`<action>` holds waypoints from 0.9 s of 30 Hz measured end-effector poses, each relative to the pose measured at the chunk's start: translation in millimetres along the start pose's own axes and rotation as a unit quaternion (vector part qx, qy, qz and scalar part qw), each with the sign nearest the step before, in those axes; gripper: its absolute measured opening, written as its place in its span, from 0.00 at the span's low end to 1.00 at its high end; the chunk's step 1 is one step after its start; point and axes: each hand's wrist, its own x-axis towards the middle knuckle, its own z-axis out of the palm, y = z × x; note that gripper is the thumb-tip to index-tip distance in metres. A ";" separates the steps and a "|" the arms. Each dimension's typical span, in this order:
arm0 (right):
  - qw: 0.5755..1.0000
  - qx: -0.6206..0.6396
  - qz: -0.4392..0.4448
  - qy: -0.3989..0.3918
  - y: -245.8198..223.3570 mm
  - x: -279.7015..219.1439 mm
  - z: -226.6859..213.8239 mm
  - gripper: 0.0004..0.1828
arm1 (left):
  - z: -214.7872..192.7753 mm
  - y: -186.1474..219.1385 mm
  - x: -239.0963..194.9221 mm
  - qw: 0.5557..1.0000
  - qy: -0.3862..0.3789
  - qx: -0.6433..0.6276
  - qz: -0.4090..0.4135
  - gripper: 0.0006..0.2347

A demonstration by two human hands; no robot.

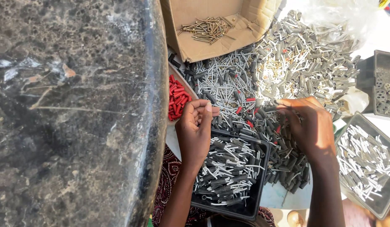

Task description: Assembling small plastic clips by manually inserting red components into black housings

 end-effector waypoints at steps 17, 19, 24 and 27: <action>0.985 -0.002 0.126 -0.119 -58.7 15.9 -35.9 0.14 | -2.5 -1.8 1.2 1.000 0.003 0.002 -0.004 0.06; 0.948 0.063 0.270 -0.155 -72.9 20.1 -47.3 0.17 | -0.6 -3.4 0.8 1.000 0.000 -0.002 -0.002 0.06; 0.986 -0.115 -0.092 -0.078 -28.2 -5.9 -31.7 0.07 | -3.1 -5.3 2.3 1.000 -0.001 -0.013 -0.009 0.06; 0.987 -0.106 -0.083 -0.093 -17.8 -7.3 -27.6 0.06 | -5.2 -2.3 2.2 1.000 -0.008 0.003 -0.020 0.07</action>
